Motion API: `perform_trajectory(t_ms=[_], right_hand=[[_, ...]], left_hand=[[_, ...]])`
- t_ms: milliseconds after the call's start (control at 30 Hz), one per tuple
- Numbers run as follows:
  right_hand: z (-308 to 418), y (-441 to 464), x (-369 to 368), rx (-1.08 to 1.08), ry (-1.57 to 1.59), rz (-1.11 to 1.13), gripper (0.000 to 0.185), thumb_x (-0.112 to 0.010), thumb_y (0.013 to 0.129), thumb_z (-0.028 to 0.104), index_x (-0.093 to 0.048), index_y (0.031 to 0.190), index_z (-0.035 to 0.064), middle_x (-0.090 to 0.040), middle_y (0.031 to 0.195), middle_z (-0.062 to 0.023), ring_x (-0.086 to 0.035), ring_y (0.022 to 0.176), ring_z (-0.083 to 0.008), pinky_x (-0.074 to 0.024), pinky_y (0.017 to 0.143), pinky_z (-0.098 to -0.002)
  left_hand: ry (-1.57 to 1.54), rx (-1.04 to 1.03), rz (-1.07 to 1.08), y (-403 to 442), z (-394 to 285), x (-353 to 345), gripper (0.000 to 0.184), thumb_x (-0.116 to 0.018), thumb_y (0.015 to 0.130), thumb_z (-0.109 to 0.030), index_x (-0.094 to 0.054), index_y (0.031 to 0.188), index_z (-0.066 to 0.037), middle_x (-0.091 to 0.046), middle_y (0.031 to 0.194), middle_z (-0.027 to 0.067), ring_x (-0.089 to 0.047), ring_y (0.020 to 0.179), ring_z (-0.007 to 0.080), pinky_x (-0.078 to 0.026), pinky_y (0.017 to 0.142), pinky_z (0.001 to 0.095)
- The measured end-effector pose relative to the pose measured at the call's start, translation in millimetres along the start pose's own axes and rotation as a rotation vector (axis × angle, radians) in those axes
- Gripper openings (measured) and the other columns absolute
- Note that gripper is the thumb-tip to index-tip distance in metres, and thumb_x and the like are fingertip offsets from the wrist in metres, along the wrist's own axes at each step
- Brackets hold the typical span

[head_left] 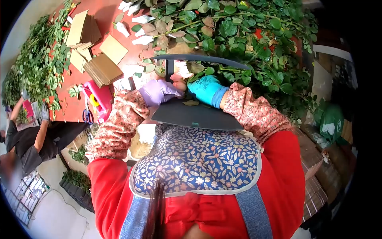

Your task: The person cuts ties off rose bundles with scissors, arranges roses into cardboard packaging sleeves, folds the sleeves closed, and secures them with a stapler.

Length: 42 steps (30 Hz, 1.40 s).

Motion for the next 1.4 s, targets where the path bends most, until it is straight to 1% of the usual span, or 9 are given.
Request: perform_trajectory(t_ms=[100,267,400,567,733,967,1033,1100,1400], right_hand=[[-1,-1,-12,0.069,-0.074,-0.147,0.015,-0.057,0.082,0.012,-0.07,0.085,0.005,-0.069,0.075,-0.0162,-0.068,0.064,-0.0321,-0.0512,0.052,-0.0477],[-7,-16,14,-0.053,0.025,-0.187,0.018,-0.056,0.084,0.016,-0.068,0.093,0.0051,-0.069,0.076,-0.0131,-0.067,0.062,-0.0315,-0.0486,0.047,-0.0487],[-11,-9,12,-0.219,-0.003,-0.088,0.023,-0.055,0.085,0.019,-0.065,0.103,0.0066,-0.068,0.076,-0.0118,-0.067,0.064,-0.0313,-0.0479,0.048,-0.0513],[-19,0,7,-0.119,0.058,-0.201,0.013,-0.058,0.084,0.019,-0.065,0.08,0.0091,-0.065,0.068,-0.0126,-0.064,0.062,-0.0323,-0.0476,0.053,-0.0467],[-17,10,3,-0.087,0.079,-0.241,0.013,-0.058,0.082,0.017,-0.067,0.08,0.0081,-0.065,0.068,-0.0129,-0.065,0.061,-0.031,-0.0483,0.052,-0.047],[-17,19,-4,-0.144,-0.118,-0.165,0.017,-0.057,0.082,0.018,-0.068,0.08,0.0059,-0.067,0.069,-0.0155,-0.067,0.06,-0.0309,-0.0504,0.052,-0.0479],[-20,21,2,-0.146,-0.028,-0.145,0.018,-0.058,0.081,0.014,-0.071,0.089,0.0042,-0.069,0.075,-0.0156,-0.07,0.067,-0.0303,-0.0517,0.052,-0.0497],[-18,22,-6,-0.138,-0.007,-0.151,0.018,-0.058,0.081,0.013,-0.072,0.09,0.0043,-0.069,0.075,-0.0155,-0.07,0.067,-0.0306,-0.0517,0.052,-0.0501],[-7,18,-12,-0.202,-0.036,-0.024,0.028,-0.067,0.079,0.015,-0.069,0.106,0.0077,-0.069,0.085,-0.0143,-0.07,0.079,-0.034,-0.0507,0.066,-0.0634]], left_hand=[[0.194,-0.128,-0.047,7,-19,3,0.031,-0.063,0.083,-0.011,-0.069,0.111,-0.021,-0.068,0.107,0.0034,-0.068,0.089,0.027,-0.054,0.073,0.0367],[0.484,-0.194,-0.038,11,-5,-18,0.027,-0.06,0.088,-0.019,-0.065,0.114,-0.022,-0.064,0.12,0.0,-0.066,0.098,0.0262,-0.055,0.077,0.039],[0.405,-0.016,-0.008,11,-9,-16,0.026,-0.06,0.087,-0.018,-0.066,0.112,-0.021,-0.061,0.129,-0.0014,-0.065,0.103,0.0242,-0.055,0.079,0.0369],[0.341,0.038,0.003,10,-13,-13,0.025,-0.062,0.088,-0.016,-0.068,0.112,-0.019,-0.062,0.128,0.0004,-0.065,0.105,0.0258,-0.055,0.082,0.0359],[0.336,-0.104,-0.13,5,-18,-12,0.025,-0.059,0.09,-0.02,-0.067,0.113,-0.021,-0.064,0.124,-0.001,-0.068,0.097,0.0238,-0.055,0.076,0.0368],[0.177,0.01,-0.116,3,-14,-10,0.023,-0.061,0.089,-0.02,-0.069,0.111,-0.02,-0.062,0.129,-0.0009,-0.066,0.102,0.0245,-0.055,0.081,0.0352],[0.172,0.031,-0.106,2,-10,-11,0.024,-0.062,0.089,-0.02,-0.069,0.111,-0.02,-0.062,0.129,-0.0004,-0.066,0.103,0.0248,-0.055,0.082,0.0348],[0.067,0.021,-0.1,3,-6,-14,0.03,-0.065,0.085,-0.004,-0.069,0.113,-0.012,-0.06,0.132,0.0084,-0.063,0.113,0.0269,-0.053,0.091,0.0339],[0.099,-0.005,-0.224,3,-16,-5,0.038,-0.063,0.085,-0.001,-0.065,0.12,-0.013,-0.059,0.127,0.0156,-0.063,0.109,0.0322,-0.052,0.088,0.0341]])
Point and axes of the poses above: each hand's wrist, its own y-axis towards the middle knuckle, its own x-axis out of the back of the hand, z = x × y, the point moved 5 cm from there along y, towards the middle knuckle
